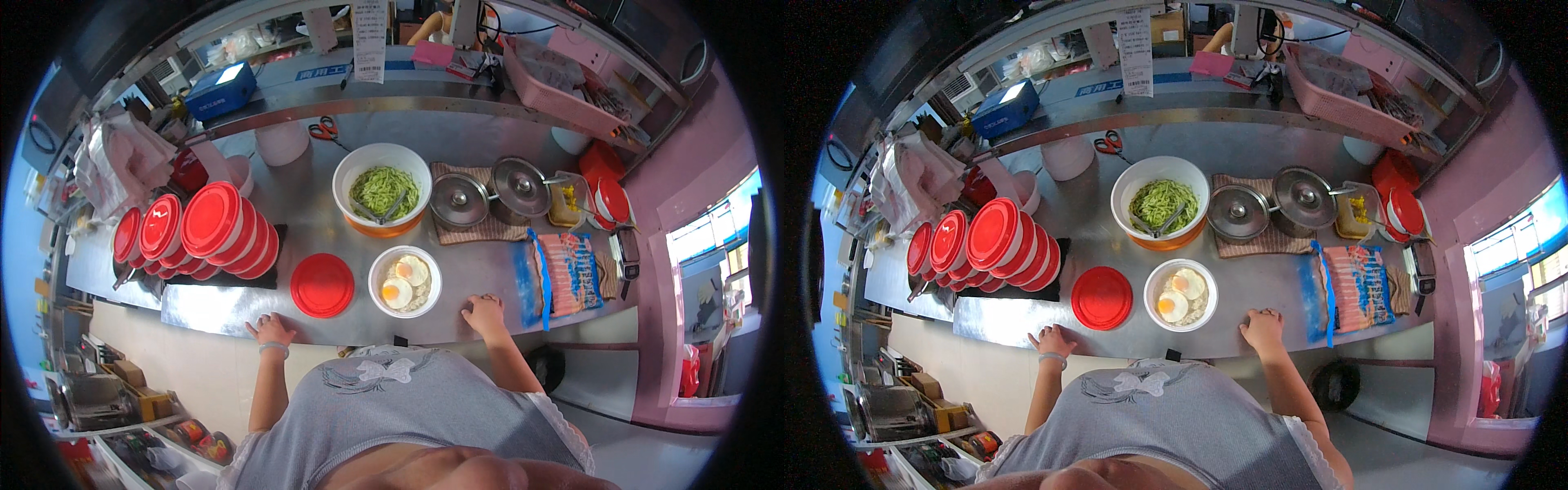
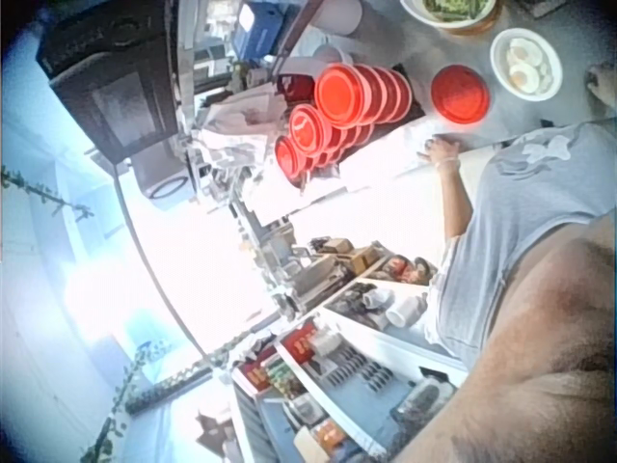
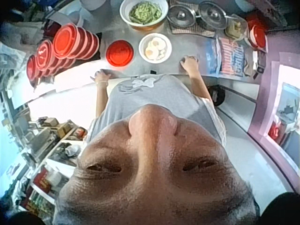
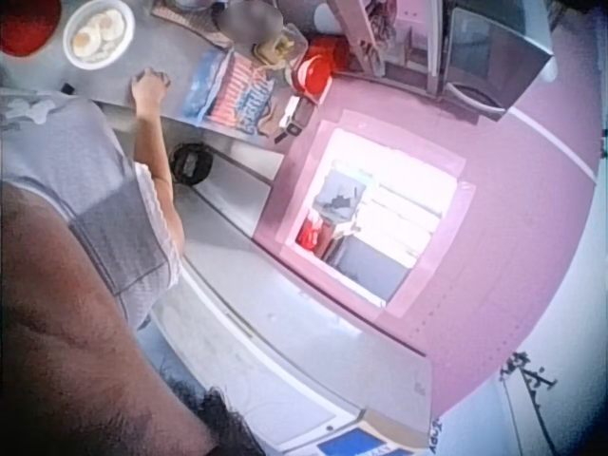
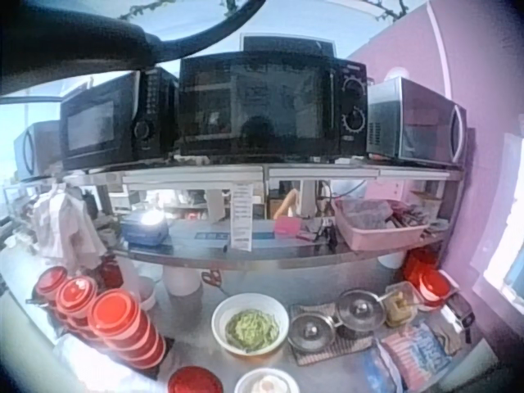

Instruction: The person assembles a food bowl by retrieving ingredients from a refrigerator and adding them to a container. They place a fried egg, a meat patty, and a sausage into the bowl, then add sauce from a packet, shredded vegetables, and corn. Finally, they place a lid on the bowl.

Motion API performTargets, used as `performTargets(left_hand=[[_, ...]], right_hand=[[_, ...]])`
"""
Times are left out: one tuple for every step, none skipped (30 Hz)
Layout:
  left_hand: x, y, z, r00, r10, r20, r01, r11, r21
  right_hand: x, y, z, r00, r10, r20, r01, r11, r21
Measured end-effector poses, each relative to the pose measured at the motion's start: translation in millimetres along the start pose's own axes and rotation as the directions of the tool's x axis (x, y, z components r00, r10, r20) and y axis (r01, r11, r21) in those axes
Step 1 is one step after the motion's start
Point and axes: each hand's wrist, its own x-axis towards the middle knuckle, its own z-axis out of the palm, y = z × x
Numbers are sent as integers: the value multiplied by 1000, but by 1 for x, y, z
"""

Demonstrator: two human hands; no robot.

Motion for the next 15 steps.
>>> performTargets(left_hand=[[0, -1, 1, 1000, -2, -2, 2, 1000, -11], [1, -1, 3, 1000, -5, -4, 4, 1000, -22], [2, -2, 4, 1000, -7, -7, 6, 999, -32], [2, -2, 4, 1000, -8, -6, 7, 999, -37], [2, -2, 4, 1000, -9, -4, 8, 999, -41], [2, -1, 4, 1000, -9, -2, 9, 999, -45], [2, -1, 3, 1000, -11, 3, 11, 999, -46], [2, 0, 2, 1000, -12, 8, 12, 999, -46], [2, 0, 1, 1000, -13, 13, 13, 999, -47], [2, 0, 1, 1000, -12, 16, 13, 999, -46], [3, 0, 3, 1000, -12, 19, 13, 999, -45], [4, -1, 3, 1000, -12, 22, 13, 999, -44], [4, -1, 3, 1000, -13, 23, 14, 999, -42], [3, -1, 2, 1000, -13, 25, 14, 999, -39], [3, 0, 2, 1000, -13, 27, 14, 999, -37]], right_hand=[[1, 1, -1, 1000, -5, 7, 5, 1000, -6], [2, 1, -2, 1000, -5, 22, 5, 1000, -7], [3, 1, -3, 999, -4, 37, 5, 1000, -7], [5, 1, -4, 999, -4, 52, 4, 1000, -8], [5, 1, -5, 999, -3, 54, 3, 1000, -6], [5, 1, -7, 998, -2, 57, 2, 1000, -4], [6, 1, -8, 998, -1, 59, 1, 1000, -2], [6, 2, -8, 998, -1, 64, 0, 1000, 6], [6, 2, -9, 998, 0, 69, -1, 1000, 13], [7, 3, -9, 997, 0, 74, -2, 1000, 21], [7, 3, -10, 998, -2, 68, 1, 1000, 16], [7, 2, -11, 998, -4, 62, 3, 1000, 11], [7, 2, -11, 998, -6, 56, 5, 1000, 6], [7, 2, -11, 998, -7, 55, 6, 1000, 7], [8, 1, -11, 999, -8, 54, 8, 1000, 8]])
